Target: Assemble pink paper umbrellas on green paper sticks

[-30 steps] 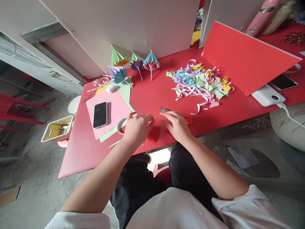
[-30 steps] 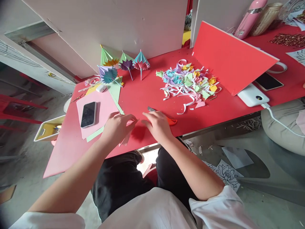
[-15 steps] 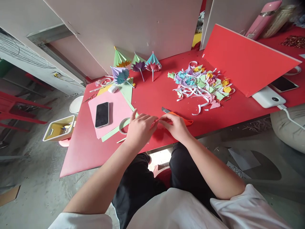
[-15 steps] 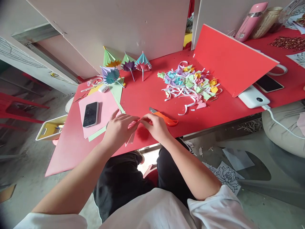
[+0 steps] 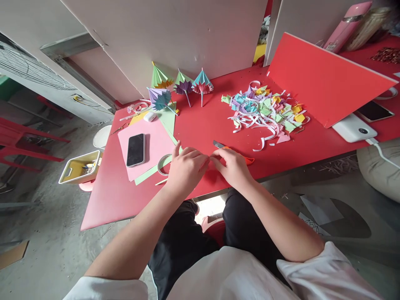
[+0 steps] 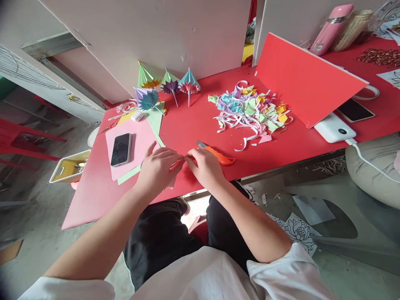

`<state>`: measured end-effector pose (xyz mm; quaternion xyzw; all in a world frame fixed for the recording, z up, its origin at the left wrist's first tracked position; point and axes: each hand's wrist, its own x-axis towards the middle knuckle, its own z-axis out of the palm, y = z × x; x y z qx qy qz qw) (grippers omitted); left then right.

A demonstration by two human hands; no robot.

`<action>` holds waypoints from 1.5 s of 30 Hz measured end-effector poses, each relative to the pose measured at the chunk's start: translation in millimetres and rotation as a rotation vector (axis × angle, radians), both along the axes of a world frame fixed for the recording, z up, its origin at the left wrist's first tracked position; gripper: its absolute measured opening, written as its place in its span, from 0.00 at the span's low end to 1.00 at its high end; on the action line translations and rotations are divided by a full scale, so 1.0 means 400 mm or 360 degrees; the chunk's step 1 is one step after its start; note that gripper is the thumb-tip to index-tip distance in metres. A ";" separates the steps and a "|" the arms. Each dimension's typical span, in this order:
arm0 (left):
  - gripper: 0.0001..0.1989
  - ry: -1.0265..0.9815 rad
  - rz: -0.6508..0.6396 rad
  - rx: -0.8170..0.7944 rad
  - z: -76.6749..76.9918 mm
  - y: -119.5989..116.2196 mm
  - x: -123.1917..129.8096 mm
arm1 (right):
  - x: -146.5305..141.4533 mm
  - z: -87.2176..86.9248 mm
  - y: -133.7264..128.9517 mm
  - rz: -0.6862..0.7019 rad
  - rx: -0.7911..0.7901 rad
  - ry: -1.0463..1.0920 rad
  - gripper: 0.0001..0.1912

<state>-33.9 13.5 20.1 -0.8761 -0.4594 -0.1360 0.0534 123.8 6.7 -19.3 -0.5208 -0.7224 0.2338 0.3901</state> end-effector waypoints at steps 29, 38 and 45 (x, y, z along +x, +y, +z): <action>0.10 -0.1554 0.0481 -0.0212 0.171 0.018 -0.105 | 0.231 -0.037 0.180 -0.0741 0.0146 -0.0356 0.21; 0.12 -0.2078 0.0569 -0.0161 0.154 0.034 -0.088 | -0.088 -0.035 -0.067 0.0255 -0.0479 0.0452 0.14; 0.14 -0.2036 0.0637 -0.0379 0.145 0.022 -0.082 | -0.118 -0.008 -0.083 0.0399 -0.0799 0.0762 0.13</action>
